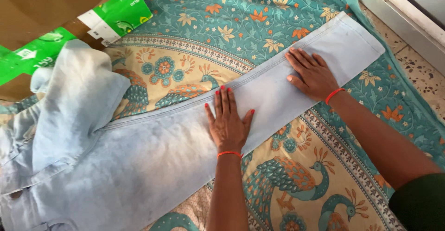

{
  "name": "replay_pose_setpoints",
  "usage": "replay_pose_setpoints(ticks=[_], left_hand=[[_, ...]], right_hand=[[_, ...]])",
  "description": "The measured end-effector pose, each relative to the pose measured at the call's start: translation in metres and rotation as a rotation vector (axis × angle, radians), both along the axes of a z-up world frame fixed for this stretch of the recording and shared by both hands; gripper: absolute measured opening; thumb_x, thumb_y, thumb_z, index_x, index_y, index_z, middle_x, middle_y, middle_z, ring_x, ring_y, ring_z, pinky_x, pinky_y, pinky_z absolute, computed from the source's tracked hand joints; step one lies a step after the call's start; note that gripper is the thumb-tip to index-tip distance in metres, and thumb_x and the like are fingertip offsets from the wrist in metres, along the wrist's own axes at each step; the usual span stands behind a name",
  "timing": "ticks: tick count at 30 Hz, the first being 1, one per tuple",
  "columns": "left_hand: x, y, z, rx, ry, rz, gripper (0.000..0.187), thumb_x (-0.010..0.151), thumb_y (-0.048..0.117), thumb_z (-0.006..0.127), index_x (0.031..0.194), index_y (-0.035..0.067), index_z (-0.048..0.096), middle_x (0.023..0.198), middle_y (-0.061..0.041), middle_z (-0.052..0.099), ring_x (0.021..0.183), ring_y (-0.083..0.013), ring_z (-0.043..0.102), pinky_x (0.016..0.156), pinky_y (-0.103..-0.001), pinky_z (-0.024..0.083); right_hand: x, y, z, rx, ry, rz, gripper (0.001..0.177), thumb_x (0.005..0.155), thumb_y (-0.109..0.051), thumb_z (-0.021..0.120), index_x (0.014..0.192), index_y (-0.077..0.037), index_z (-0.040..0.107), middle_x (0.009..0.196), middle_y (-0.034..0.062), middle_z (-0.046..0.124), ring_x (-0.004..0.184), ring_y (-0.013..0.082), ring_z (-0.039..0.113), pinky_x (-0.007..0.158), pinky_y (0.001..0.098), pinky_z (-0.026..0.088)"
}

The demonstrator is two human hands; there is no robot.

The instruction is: The person folds a black shirt and places it into a green cardboard box. Then the person unfolds a pair of light blue jeans, smooths them out, and folds them neatly on the floor.

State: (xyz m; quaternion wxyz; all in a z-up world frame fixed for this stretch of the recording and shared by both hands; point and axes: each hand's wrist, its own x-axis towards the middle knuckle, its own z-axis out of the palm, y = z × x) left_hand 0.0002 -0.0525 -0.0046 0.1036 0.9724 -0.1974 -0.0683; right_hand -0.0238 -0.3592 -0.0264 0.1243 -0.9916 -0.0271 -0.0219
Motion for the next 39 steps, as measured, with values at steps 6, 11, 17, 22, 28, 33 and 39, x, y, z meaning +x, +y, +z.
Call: replay_pose_setpoints(ticks=[6, 11, 17, 22, 28, 33, 39], left_hand=[[0.002, 0.066, 0.006, 0.084, -0.014, 0.13, 0.088, 0.095, 0.065, 0.041, 0.16, 0.009, 0.018, 0.169, -0.01, 0.015, 0.155, -0.0258, 0.013, 0.121, -0.056, 0.007], [-0.002, 0.096, 0.002, -0.026, -0.051, 0.119, 0.083, 0.101, 0.058, 0.038, 0.162, 0.006, 0.02, 0.169, -0.011, 0.019, 0.156, -0.0275, 0.017, 0.123, -0.057, 0.008], [-0.004, 0.095, 0.004, -0.033, -0.09, 0.124, 0.08, 0.099, 0.054, 0.04, 0.16, 0.006, 0.024, 0.168, -0.011, 0.023, 0.154, -0.0278, 0.02, 0.123, -0.057, 0.01], [-0.003, 0.095, 0.007, -0.077, -0.104, 0.136, 0.074, 0.1, 0.05, 0.039, 0.159, 0.006, 0.029, 0.167, -0.011, 0.028, 0.154, -0.0277, 0.023, 0.123, -0.055, 0.011], [-0.003, 0.11, 0.003, -0.427, -0.044, 0.214, 0.061, 0.106, 0.037, 0.03, 0.157, 0.004, 0.041, 0.165, -0.013, 0.039, 0.155, -0.0299, 0.029, 0.128, -0.051, 0.014], [-0.003, 0.108, -0.004, -0.345, -0.098, 0.181, 0.06, 0.106, 0.036, 0.032, 0.153, 0.002, 0.045, 0.163, -0.015, 0.04, 0.154, -0.0326, 0.03, 0.126, -0.053, 0.015], [-0.003, 0.101, 0.004, -0.215, -0.167, 0.158, 0.063, 0.1, 0.037, 0.043, 0.151, 0.0, 0.045, 0.162, -0.017, 0.04, 0.151, -0.0336, 0.033, 0.123, -0.054, 0.019]], right_hand=[[0.0, 0.002, 0.001, 0.014, 0.022, -0.021, 0.07, 0.105, -0.055, 0.032, 0.163, -0.015, 0.029, 0.17, 0.008, 0.026, 0.155, 0.0279, 0.024, 0.123, 0.0505, 0.016], [-0.002, -0.003, -0.006, 0.017, 0.034, -0.031, 0.07, 0.105, -0.055, 0.031, 0.163, -0.016, 0.029, 0.17, 0.0083, 0.025, 0.156, 0.0274, 0.022, 0.123, 0.0501, 0.014], [0.008, 0.008, -0.014, 0.047, 0.041, -0.108, 0.069, 0.104, -0.049, 0.041, 0.163, -0.015, 0.028, 0.171, 0.0078, 0.026, 0.158, 0.0249, 0.022, 0.122, 0.058, 0.013], [0.002, 0.114, -0.012, 0.19, -0.232, 0.11, 0.068, 0.106, -0.033, 0.05, 0.165, -0.008, 0.025, 0.173, 0.0143, 0.026, 0.161, 0.0277, 0.024, 0.119, 0.0616, 0.017], [-0.003, 0.277, 0.008, 0.171, -0.126, 0.15, 0.067, 0.096, -0.027, 0.054, 0.157, -0.007, 0.038, 0.167, 0.0112, 0.034, 0.155, 0.027, 0.031, 0.122, 0.0544, 0.021], [-0.002, 0.282, 0.019, 0.065, -0.232, 0.178, 0.063, 0.1, -0.034, 0.049, 0.156, -0.006, 0.042, 0.165, 0.0116, 0.039, 0.153, 0.0248, 0.034, 0.123, 0.0524, 0.02], [-0.001, 0.255, 0.023, 0.09, -0.141, 0.143, 0.077, 0.095, -0.051, 0.053, 0.155, -0.005, 0.039, 0.164, 0.0129, 0.036, 0.151, 0.0266, 0.032, 0.122, 0.0522, 0.019]])
